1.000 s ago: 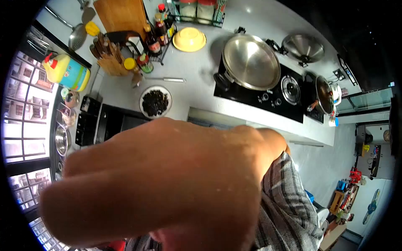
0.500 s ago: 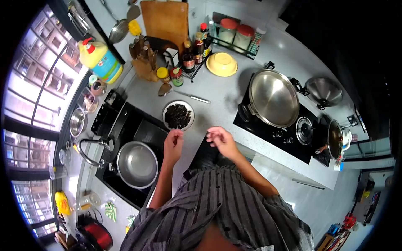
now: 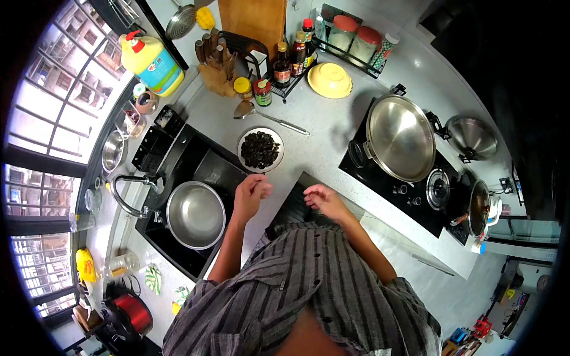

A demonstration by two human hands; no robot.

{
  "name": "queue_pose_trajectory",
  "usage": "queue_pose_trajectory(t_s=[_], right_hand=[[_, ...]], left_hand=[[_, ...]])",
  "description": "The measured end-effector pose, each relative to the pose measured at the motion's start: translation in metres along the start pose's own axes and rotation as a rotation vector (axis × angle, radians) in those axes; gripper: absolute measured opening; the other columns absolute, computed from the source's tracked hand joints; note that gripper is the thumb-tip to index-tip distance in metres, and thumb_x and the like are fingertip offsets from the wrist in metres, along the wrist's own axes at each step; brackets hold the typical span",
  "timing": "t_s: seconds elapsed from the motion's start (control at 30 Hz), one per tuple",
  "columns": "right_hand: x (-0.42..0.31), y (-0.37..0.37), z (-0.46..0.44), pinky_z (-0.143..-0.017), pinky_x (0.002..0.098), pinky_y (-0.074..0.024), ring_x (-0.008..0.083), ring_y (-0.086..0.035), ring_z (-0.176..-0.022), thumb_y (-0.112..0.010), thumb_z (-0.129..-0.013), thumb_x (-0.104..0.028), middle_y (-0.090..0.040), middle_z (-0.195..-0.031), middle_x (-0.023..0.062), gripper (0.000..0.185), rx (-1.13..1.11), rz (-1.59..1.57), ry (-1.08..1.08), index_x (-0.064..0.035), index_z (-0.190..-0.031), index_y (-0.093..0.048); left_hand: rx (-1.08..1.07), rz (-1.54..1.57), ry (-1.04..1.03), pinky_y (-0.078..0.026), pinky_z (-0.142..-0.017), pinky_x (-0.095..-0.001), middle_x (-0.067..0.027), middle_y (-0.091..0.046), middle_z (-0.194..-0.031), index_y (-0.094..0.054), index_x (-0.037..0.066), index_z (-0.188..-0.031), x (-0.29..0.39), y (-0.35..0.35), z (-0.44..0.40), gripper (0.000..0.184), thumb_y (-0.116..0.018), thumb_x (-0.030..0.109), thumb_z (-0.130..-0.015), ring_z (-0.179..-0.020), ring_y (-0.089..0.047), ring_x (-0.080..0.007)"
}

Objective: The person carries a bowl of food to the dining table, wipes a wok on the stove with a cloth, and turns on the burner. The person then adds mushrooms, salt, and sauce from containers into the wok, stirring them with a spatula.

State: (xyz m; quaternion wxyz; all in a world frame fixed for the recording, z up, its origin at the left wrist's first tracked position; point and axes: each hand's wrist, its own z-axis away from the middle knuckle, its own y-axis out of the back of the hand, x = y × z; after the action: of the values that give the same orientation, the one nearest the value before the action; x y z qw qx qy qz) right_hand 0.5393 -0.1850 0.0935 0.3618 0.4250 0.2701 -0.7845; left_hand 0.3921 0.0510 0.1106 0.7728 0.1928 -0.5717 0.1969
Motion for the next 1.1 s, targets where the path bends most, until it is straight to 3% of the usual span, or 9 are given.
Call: queue_pose_trajectory(t_s=[0.07,0.17,0.57,0.77,0.97,1.1], right_hand=[[0.000,-0.005,0.000,-0.081,0.0290,-0.0531,0.0140,-0.065,-0.092,-0.055,-0.101,-0.008,-0.068,-0.100,0.0052,0.017,-0.036,0.049,0.000,-0.0071,-0.115,-0.064],[0.006,-0.006,0.001,-0.081,0.0288,-0.0534,0.0146,-0.066,-0.092,-0.055,-0.101,-0.007,-0.069,-0.101,0.0058,0.017,-0.055,0.065,0.014,-0.0062,-0.115,-0.064],[-0.009,-0.015,0.010,-0.082,0.0300,-0.0533,0.0146,-0.065,-0.093,-0.055,-0.102,-0.009,-0.068,-0.103,0.0055,0.016,-0.044,0.095,0.029,-0.0068,-0.115,-0.063],[-0.003,-0.013,0.009,-0.084,0.0302,-0.0529,0.0149,-0.065,-0.094,-0.054,-0.102,-0.008,-0.068,-0.103,0.0055,0.017,-0.053,0.071,0.024,-0.0061,-0.116,-0.063],[0.000,-0.009,0.012,-0.084,0.0287,-0.0516,0.0121,-0.062,-0.093,-0.055,-0.103,-0.011,-0.065,-0.103,0.0031,0.016,-0.056,0.057,0.038,-0.0080,-0.117,-0.062],[0.002,-0.008,0.012,-0.084,0.0290,-0.0519,0.0128,-0.063,-0.092,-0.054,-0.104,-0.013,-0.066,-0.101,0.0041,0.017,-0.043,0.047,0.057,-0.0076,-0.118,-0.062]], left_hand=[[0.007,0.055,-0.013,-0.055,-0.073,-0.0290,-0.0086,-0.071,-0.097,-0.062,0.000,-0.111,-0.002,-0.001,0.001,0.021,-0.045,0.000,-0.098,-0.083,-0.070,-0.0165],[0.034,0.016,-0.197,-0.054,-0.074,-0.0282,-0.0083,-0.071,-0.101,-0.062,0.001,-0.111,-0.020,0.001,-0.003,0.025,-0.043,-0.002,-0.096,-0.086,-0.071,-0.0173],[0.044,0.023,-0.097,-0.053,-0.074,-0.0275,-0.0072,-0.069,-0.102,-0.063,0.002,-0.110,-0.020,0.010,0.013,0.024,-0.046,-0.004,-0.095,-0.087,-0.070,-0.0163],[0.056,0.021,-0.111,-0.053,-0.075,-0.0274,-0.0056,-0.068,-0.099,-0.063,0.000,-0.109,-0.019,0.010,0.013,0.023,-0.047,-0.005,-0.094,-0.087,-0.068,-0.0148],[0.011,-0.032,-0.254,-0.052,-0.072,-0.0262,-0.0068,-0.069,-0.104,-0.062,0.001,-0.113,-0.020,0.009,0.009,0.022,-0.045,0.000,-0.099,-0.083,-0.066,-0.0141],[0.004,-0.021,-0.200,-0.052,-0.073,-0.0264,-0.0073,-0.069,-0.102,-0.062,0.003,-0.114,-0.025,0.008,0.005,0.022,-0.047,0.000,-0.098,-0.086,-0.068,-0.0155]])
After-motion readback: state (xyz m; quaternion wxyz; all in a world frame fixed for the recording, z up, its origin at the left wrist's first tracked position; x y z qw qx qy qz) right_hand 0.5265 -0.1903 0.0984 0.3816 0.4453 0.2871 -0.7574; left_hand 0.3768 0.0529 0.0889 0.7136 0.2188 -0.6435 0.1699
